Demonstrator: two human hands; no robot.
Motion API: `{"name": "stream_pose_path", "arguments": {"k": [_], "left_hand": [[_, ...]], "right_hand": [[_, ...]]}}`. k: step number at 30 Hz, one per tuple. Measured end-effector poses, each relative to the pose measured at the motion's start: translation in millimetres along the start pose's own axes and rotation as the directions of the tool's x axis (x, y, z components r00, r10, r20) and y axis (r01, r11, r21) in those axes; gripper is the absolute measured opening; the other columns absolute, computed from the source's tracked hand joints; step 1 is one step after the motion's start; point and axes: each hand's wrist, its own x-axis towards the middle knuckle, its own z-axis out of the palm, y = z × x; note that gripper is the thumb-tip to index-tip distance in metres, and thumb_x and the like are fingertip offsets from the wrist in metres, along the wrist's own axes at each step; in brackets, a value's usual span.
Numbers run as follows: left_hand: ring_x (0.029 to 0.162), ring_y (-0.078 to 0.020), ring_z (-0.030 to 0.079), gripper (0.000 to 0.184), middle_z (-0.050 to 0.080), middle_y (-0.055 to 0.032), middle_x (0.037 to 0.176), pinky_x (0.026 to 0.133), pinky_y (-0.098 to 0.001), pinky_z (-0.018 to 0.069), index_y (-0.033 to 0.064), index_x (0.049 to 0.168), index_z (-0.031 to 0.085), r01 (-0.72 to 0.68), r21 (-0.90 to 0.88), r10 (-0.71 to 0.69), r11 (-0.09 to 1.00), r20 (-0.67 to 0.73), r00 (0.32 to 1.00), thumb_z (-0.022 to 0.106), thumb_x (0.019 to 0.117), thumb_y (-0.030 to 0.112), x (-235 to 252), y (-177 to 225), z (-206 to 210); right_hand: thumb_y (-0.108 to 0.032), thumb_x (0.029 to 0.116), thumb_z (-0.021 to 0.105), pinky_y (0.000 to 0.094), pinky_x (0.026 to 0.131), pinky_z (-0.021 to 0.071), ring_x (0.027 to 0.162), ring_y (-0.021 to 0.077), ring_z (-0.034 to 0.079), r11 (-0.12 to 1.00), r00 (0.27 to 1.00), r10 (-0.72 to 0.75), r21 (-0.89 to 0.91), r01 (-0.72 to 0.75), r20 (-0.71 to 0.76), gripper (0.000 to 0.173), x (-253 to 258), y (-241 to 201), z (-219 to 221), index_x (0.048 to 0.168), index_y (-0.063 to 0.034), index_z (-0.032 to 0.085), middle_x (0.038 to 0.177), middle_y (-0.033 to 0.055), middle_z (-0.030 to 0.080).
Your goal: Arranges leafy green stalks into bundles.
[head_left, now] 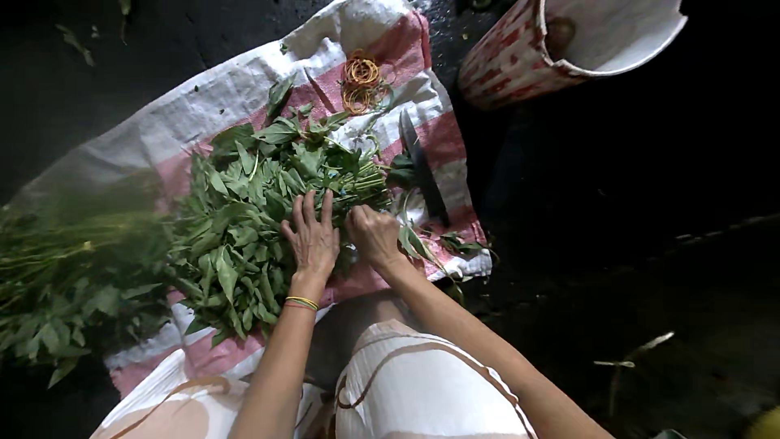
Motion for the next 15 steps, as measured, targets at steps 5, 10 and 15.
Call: {"name": "stream_pose_path", "arguments": {"k": [5, 10, 15], "left_hand": [[0.148, -0.0437, 0.033, 0.074, 0.038, -0.0176, 0.161, 0.103, -0.0691, 0.0339, 0.0211, 0.156, 0.045, 0.011, -0.047, -0.009, 0.999, 0.043, 0.999, 0.076, 0.0891, 0.024, 0, -2, -10], [0.146, -0.0455, 0.033, 0.088, 0.032, -0.0224, 0.162, 0.102, -0.0694, 0.0346, 0.0153, 0.159, 0.039, 0.008, -0.126, -0.004, 0.992, 0.034, 0.999, 0.081, 0.0826, 0.029, 1, -9, -16], [0.153, -0.0489, 0.017, 0.121, 0.017, -0.0244, 0.168, 0.106, -0.0762, 0.0236, 0.0256, 0.164, 0.027, -0.033, -0.077, 0.036, 0.996, 0.034, 0.999, 0.094, 0.0632, 0.037, -2, -3, -15]], "right_hand": [[-0.012, 0.0880, 0.069, 0.0537, 0.052, 0.0527, 0.062, 0.0355, 0.068, 0.946, 0.979, 0.142, 0.272, -0.178, 0.145, 0.016, 3, 15, -7, 0.087, 0.0035, 0.069, 0.076, 0.0179, 0.069], [-0.008, 0.0948, 0.060, 0.0222, 0.051, 0.0471, 0.050, 0.0044, 0.051, 0.184, 0.763, 0.338, 0.757, -0.627, 0.550, 0.008, -12, 30, -37, 0.088, -0.0063, 0.065, 0.063, -0.0038, 0.058], [-0.009, 0.0921, 0.059, 0.0183, 0.047, 0.0449, 0.047, 0.0015, 0.050, -0.125, 0.764, 0.322, 0.825, -0.552, 0.560, 0.018, -14, 24, -77, 0.078, -0.0172, 0.066, 0.061, -0.0059, 0.060]]}}
